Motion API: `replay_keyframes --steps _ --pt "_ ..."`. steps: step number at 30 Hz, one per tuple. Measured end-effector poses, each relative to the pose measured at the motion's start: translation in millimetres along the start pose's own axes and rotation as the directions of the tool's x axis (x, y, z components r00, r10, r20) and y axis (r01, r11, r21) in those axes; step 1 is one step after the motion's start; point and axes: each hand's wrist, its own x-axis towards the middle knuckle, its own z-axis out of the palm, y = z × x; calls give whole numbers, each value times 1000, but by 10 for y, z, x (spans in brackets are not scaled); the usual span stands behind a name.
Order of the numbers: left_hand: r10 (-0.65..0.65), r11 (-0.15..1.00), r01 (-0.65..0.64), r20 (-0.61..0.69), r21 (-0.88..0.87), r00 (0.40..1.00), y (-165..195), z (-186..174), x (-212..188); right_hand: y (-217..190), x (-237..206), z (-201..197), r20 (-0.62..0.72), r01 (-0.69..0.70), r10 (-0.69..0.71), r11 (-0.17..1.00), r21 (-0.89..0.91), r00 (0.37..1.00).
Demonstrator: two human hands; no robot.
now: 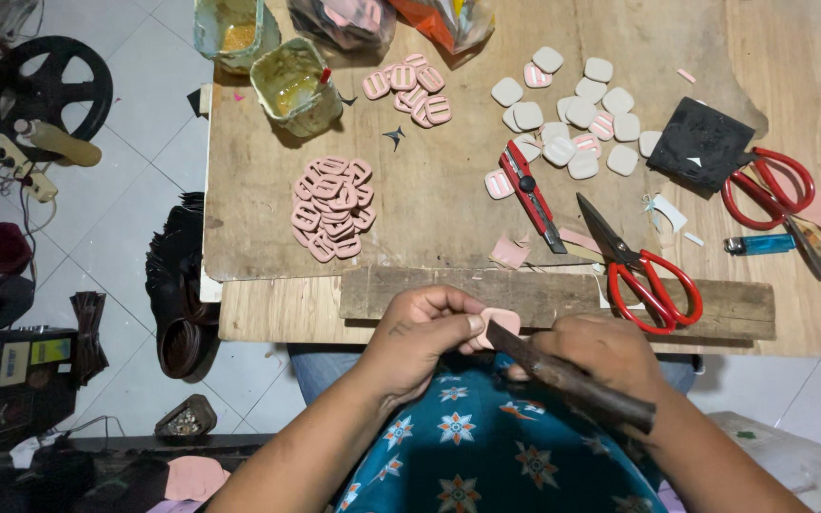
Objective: The person sits at a workbench trimming small pink foam shoe components with red-handled scissors, cutting excess material from each piece one at a time and placing the trimmed pieces onto a growing pile on the table.
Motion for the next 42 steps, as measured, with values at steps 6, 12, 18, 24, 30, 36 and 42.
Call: replay_keyframes --steps 6,12,18,24,30,36,42 --pt "4 995 3 -75 97 997 -185 -32 14 10 -48 68 33 -21 21 1000 -10 999" --pt "143 990 -143 -106 9 984 -204 -74 166 -14 -50 105 -83 -141 132 983 -117 988" --pt "8 983 -20 -66 -183 998 -204 80 157 -116 -80 304 -167 -550 646 736 395 745" --pt "51 999 -50 31 -8 998 -119 199 54 54 -132 320 9 -557 736 505 659 677" --pt "55 992 -60 49 111 997 31 102 54 8 -130 273 -25 -678 765 584 446 643" --pt "153 977 -139 -73 164 986 3 -14 108 -151 -50 157 -134 -352 368 927 125 920" --pt "228 929 -157 -181 336 957 8 120 56 -254 41 127 -17 -156 155 979 -129 988"
